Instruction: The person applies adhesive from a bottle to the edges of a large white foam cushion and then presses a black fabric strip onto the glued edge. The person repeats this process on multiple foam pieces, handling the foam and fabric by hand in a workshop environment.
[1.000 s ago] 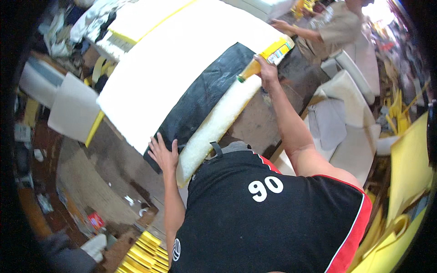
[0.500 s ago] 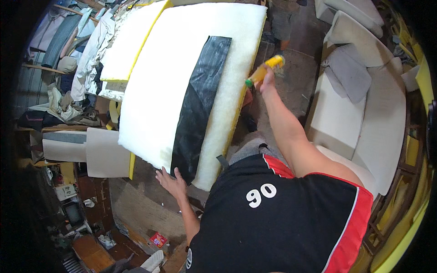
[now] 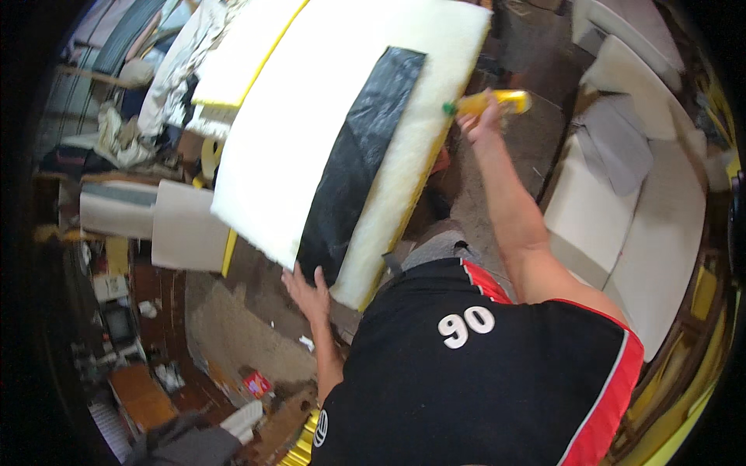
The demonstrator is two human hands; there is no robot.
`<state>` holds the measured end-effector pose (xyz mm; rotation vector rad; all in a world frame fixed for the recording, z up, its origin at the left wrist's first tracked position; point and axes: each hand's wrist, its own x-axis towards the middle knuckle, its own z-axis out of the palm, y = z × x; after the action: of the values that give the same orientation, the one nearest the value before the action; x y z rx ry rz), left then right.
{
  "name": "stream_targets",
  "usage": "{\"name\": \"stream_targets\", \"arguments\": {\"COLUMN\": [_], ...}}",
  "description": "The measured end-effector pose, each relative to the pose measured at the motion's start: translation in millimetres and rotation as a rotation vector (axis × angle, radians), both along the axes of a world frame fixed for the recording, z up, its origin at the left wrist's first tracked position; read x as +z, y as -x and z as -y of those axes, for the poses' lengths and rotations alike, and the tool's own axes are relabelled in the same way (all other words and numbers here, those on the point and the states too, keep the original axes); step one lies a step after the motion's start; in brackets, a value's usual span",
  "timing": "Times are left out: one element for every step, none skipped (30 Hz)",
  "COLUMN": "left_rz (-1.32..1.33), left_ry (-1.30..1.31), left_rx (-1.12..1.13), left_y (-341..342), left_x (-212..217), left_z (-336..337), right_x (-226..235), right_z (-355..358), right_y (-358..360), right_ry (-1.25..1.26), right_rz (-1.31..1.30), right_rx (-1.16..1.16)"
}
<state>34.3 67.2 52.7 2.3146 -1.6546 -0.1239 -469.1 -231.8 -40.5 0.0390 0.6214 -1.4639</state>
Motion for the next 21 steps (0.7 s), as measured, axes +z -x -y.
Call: {"name": "stream_targets", "arguments": {"left_rz": [-0.007,-0.013,-0.017,-0.024,-0.033,-0.040,-0.048,-0.054,-0.057,-0.073,-0.086,-0.095,-0.090,-0.086,-0.085,-0.079,-0.074,-0.063,-0.053,-0.044,-0.045], "left_ry": [0.000,0.005,0.004,-0.002,-0.004,-0.010,-0.014,-0.015,-0.020,-0.026,-0.032,-0.040,-0.033,-0.025,-0.019,-0.006,0.006,0.012,0.015,0.019,0.019], "left_rx": [0.004,0.028,0.037,0.033,0.026,0.025,0.016,0.006,0.006,0.005,0.008,0.007,0.016,0.027,0.048,0.028,0.009,0.017,0.019,0.017,0.037], "left_y": [2,4,9,14,20,24,25,27,29,34,38,41,41,42,43,45,46,42,37,38,41], "left_x": [2,4,5,5,3,-2,-7,-13,-19,-22,-24,-24,-28,-31,-35,-35,-36,-34,-33,-32,-32], "left_z": [0,-6,0,9,15,18,25,32,36,42,49,55,59,63,62,62,70,69,66,67,69], "right_x": [24,88,116,126,136,146,155,160,163,165,165,155,158,162,163,161,159,160,171,177,161], "right_z": [4,-5,-15,-24,-31,-37,-43,-52,-61,-70,-74,-72,-77,-81,-79,-79,-76,-71,-72,-69,-57], "right_y": [-8,-48,-53,-61,-69,-79,-95,-110,-126,-138,-150,-160,-174,-183,-186,-189,-191,-191,-196,-196,-191], "right_ry": [0.075,0.025,0.030,0.068,0.109,0.152,0.159,0.243,0.325,0.428,0.532,0.568,0.540,0.513,0.535,0.555,0.576,0.610,0.630,0.713,0.795], "right_rz": [-0.036,-0.223,-0.405,-0.546,-0.689,-0.834,-0.941,-0.985,-1.024,-1.097,-1.163,-1.187,-1.287,-1.386,-1.413,-1.435,-1.457,-1.421,-1.435,-1.380,-1.395], "right_rx": [-0.016,-0.257,-0.189,-0.163,-0.140,-0.117,-0.100,-0.040,0.027,0.124,0.228,0.322,0.308,0.293,0.321,0.361,0.404,0.438,0.465,0.425,0.351]}}
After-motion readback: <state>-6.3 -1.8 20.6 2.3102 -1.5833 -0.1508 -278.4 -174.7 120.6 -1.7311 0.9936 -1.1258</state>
